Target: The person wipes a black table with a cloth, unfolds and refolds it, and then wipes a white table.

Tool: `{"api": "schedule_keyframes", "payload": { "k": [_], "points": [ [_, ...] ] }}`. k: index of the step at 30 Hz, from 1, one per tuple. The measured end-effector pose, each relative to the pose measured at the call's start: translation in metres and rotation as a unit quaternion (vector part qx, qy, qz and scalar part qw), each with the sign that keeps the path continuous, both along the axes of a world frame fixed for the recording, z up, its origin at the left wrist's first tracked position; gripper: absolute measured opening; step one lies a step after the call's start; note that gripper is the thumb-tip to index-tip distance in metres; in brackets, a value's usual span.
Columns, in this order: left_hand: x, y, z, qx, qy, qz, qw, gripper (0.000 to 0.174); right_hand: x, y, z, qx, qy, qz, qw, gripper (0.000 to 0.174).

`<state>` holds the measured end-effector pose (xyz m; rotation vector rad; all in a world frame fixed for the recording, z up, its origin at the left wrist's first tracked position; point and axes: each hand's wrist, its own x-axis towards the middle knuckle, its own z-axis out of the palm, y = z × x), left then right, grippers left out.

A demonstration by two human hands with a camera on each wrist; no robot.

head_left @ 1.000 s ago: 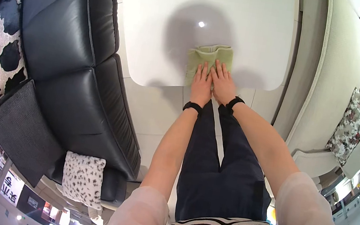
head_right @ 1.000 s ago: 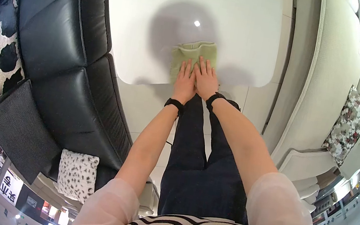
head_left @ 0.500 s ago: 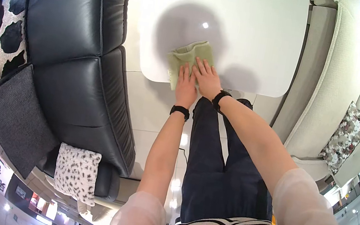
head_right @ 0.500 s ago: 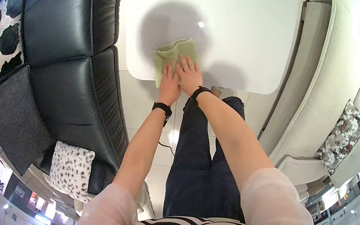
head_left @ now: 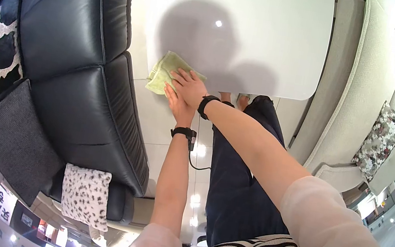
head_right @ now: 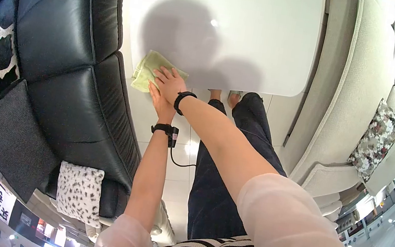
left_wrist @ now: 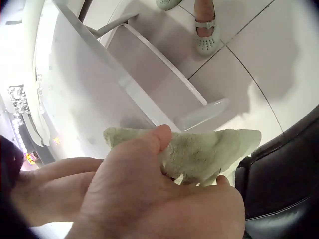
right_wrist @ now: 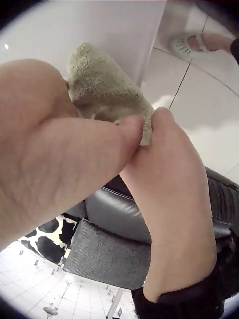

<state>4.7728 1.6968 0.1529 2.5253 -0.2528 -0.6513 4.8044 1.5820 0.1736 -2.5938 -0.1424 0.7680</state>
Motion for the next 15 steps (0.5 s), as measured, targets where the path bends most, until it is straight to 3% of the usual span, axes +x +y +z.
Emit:
{"api": "schedule_keyframes", "payload": {
  "k": [3, 8, 15],
  "points": [
    [-0.002, 0.002, -0.005, -0.012, -0.032, -0.023, 0.999, 0.093, -0.001, -0.001, 0.007, -0.013, 0.001, 0.006, 1.0, 0.051],
    [-0.007, -0.012, 0.005, -0.008, 0.008, -0.051, 0.999, 0.093, -0.02, -0.017, 0.007, 0.009, -0.005, -0.045, 0.999, 0.057],
    [-0.038, -0.059, 0.01, -0.017, -0.002, -0.129, 0.991, 0.09, -0.068, -0.069, 0.016, 0.008, 0.012, -0.091, 0.996, 0.061]
  ]
}}
